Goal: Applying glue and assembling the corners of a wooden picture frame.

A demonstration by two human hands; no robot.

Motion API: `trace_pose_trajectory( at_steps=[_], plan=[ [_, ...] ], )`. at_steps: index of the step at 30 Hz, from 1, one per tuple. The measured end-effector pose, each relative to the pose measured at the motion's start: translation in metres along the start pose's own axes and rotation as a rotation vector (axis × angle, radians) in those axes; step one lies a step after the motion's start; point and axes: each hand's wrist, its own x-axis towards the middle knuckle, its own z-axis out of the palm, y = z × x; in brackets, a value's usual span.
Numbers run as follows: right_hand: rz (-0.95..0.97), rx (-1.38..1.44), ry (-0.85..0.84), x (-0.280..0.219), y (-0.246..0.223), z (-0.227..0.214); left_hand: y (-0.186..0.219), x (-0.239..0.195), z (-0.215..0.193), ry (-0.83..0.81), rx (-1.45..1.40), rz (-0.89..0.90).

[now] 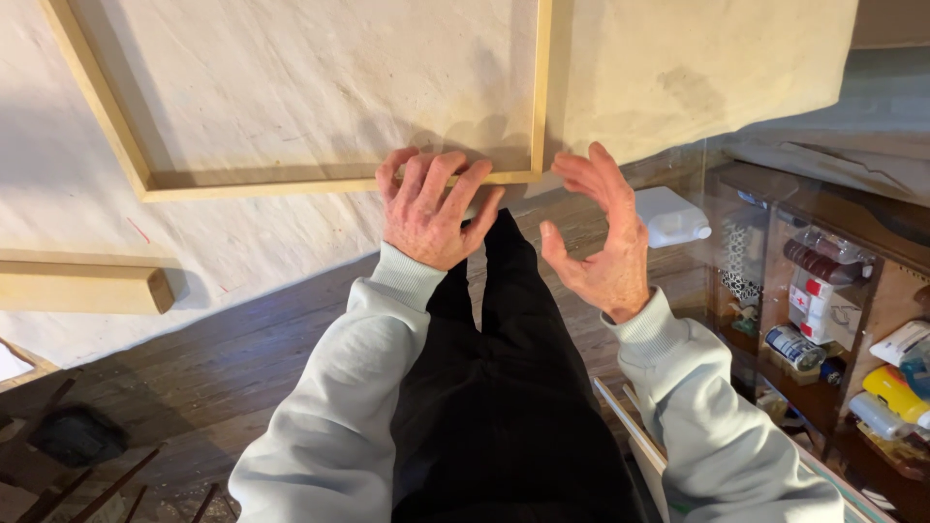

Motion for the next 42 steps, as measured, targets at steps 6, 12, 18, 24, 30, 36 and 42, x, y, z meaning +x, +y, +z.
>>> trace_pose_trajectory(
  at_steps=[6,12,18,24,30,36,42],
  plan=[
    [-0.020,0.051,0.047,-0.004,0.005,0.006,0.000,-0.001,0.002,0.013,-0.002,-0.005],
    [-0.013,-0.078,0.022,0.000,-0.003,0.005,0.003,-0.002,0.008,0.046,0.024,-0.020],
    [-0.008,-0.018,0.005,0.002,-0.006,0.007,0.006,-0.004,0.012,0.051,0.002,-0.049],
    [0.017,-0.045,0.029,0.005,-0.004,0.008,0.010,-0.005,0.015,0.064,-0.013,-0.064],
    [0.060,0.026,0.090,0.007,-0.001,0.013,0.023,0.002,0.019,-0.018,-0.063,-0.081],
    [-0.077,-0.267,0.122,0.008,-0.004,0.011,0.014,-0.005,0.017,-0.027,-0.092,-0.057],
    [0.019,-0.206,0.000,-0.008,0.005,-0.006,0.004,-0.013,0.003,0.029,0.034,-0.073]
  ],
)
